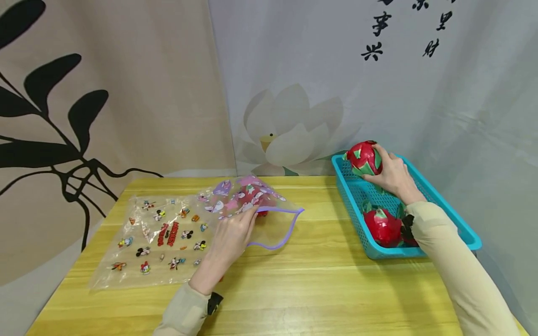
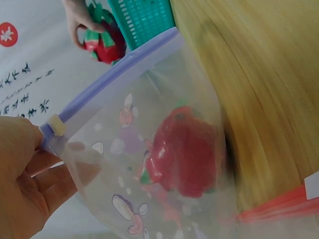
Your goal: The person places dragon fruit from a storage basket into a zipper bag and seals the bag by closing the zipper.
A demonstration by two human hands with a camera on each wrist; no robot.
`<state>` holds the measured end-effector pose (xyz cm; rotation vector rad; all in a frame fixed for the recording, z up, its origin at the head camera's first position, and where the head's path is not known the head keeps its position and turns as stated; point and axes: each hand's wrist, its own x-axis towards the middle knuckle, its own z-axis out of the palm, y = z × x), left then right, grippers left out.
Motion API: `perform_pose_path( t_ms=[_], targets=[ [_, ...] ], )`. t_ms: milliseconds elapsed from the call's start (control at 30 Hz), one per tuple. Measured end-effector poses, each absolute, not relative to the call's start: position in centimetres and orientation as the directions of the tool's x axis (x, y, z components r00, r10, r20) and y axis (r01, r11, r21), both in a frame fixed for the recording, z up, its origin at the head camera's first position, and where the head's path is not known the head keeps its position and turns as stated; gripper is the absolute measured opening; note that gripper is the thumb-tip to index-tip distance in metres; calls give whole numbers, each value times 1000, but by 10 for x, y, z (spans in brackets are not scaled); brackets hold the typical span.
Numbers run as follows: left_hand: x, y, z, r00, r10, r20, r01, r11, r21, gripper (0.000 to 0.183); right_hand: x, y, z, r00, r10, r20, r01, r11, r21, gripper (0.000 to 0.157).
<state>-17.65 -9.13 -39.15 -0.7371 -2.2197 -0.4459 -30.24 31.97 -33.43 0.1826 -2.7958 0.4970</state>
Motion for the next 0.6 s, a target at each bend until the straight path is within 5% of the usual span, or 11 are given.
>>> perform_pose_path(
  t_ms=[600],
  targets=[
    [-178,-93,-391,-559,365,745,635,765,102,23,-254,262,-297,-830,-282,481,-418,885,-204,88]
  ],
)
